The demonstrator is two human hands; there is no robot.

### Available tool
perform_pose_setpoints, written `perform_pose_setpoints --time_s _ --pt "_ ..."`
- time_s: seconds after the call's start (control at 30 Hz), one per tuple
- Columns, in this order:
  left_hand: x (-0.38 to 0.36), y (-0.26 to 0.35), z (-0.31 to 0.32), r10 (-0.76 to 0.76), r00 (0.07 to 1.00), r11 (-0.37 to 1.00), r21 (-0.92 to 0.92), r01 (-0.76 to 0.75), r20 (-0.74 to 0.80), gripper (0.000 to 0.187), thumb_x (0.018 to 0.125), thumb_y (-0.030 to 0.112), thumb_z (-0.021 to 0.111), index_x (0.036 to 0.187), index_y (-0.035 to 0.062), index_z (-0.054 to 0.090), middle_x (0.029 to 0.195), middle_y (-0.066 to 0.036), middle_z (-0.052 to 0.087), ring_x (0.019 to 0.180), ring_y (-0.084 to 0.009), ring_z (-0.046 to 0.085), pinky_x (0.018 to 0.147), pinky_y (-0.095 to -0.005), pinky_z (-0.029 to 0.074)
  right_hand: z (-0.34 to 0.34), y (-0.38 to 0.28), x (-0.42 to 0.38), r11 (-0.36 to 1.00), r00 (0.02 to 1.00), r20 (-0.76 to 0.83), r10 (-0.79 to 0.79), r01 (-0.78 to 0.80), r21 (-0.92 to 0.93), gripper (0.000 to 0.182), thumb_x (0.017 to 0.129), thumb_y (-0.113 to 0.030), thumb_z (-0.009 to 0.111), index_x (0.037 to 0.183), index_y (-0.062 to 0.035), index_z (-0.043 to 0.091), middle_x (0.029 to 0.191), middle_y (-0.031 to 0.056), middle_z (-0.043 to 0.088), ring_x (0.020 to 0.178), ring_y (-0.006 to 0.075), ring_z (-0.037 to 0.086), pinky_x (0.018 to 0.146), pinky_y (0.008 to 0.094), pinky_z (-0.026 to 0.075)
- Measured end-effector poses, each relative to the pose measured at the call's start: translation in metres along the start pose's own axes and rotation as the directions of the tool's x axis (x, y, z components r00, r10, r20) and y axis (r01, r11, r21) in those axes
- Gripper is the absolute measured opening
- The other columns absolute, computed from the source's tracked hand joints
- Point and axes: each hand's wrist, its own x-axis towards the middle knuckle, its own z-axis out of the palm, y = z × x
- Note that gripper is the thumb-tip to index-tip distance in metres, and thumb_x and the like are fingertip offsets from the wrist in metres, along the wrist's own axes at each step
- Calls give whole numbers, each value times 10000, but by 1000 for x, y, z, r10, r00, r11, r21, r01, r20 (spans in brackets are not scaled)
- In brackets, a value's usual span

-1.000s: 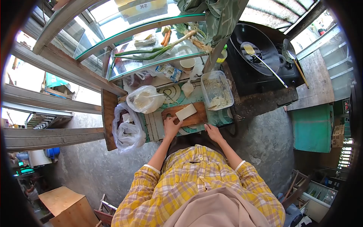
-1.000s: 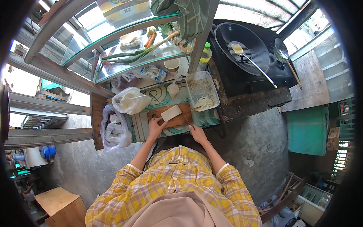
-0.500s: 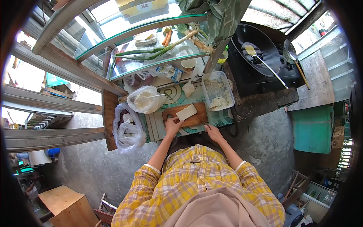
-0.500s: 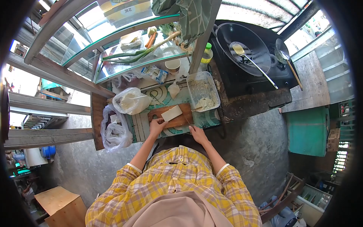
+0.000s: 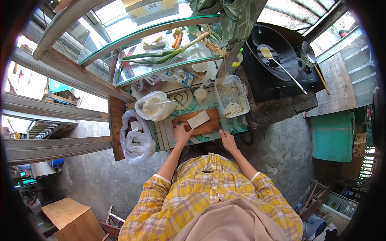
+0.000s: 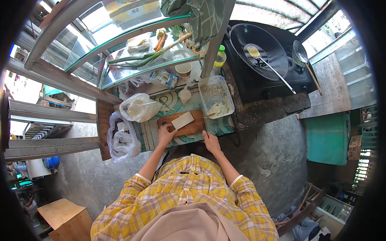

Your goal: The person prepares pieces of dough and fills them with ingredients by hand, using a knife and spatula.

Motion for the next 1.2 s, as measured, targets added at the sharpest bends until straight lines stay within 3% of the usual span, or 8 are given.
perform_pose_setpoints --time_s 0.03,0.1,0.2,0.3,0.53,1.03,1.2 --pt "1 0 -5 -16 999 1000 -18 17 39 555 666 373 752 1130 122 577 1089 -83 527 1019 -256 526 820 -478 419 3 0 0 999 999 -49 -5 7 47 509 943 -458 384 773 -9 554 615 114 536 588 209 538 602 340 421" --pt "3 0 -14 -46 992 997 -53 53 119 652 681 388 742 1224 150 472 1199 -93 480 1133 -298 459 876 -553 382 6 -3 -4 996 1000 0 -30 30 87 507 945 -455 382 764 -12 550 590 105 516 568 208 524 587 336 412" --pt "2 0 -19 98 994 994 45 -100 47 708 671 379 751 1255 143 428 1191 -95 462 1160 -296 425 884 -550 369 17 -5 -7 991 996 43 -81 76 106 502 947 -450 381 754 -16 545 567 96 492 544 199 506 565 330 399" --pt "0 4 -19 228 974 963 141 -228 18 721 650 374 762 1249 144 433 1166 -87 449 1149 -292 413 871 -536 370 25 -5 -7 992 991 91 -100 92 86 506 949 -448 375 752 -12 542 583 111 502 561 218 512 578 337 400" --pt "1 7 -11 342 938 914 250 -321 -47 709 633 365 768 1236 156 459 1120 -73 453 1104 -263 418 849 -483 375 31 -10 -8 998 988 142 -65 65 6 525 951 -445 352 764 5 545 724 199 569 725 351 557 699 391 415" --pt "5 5 -4 388 916 901 252 -353 -102 595 636 332 761 1155 155 534 1072 -62 468 1075 -255 431 828 -458 377 34 -11 -10 997 990 131 -57 51 49 511 956 -430 357 754 2 540 684 185 549 675 331 546 659 385 408" --pt "5 4 -3 398 910 897 257 -359 -115 592 635 335 760 1153 156 535 1070 -61 468 1068 -253 433 821 -458 379 37 -11 -11 997 990 118 -75 74 11 509 953 -427 357 766 7 544 712 201 572 713 358 564 678 393 417"
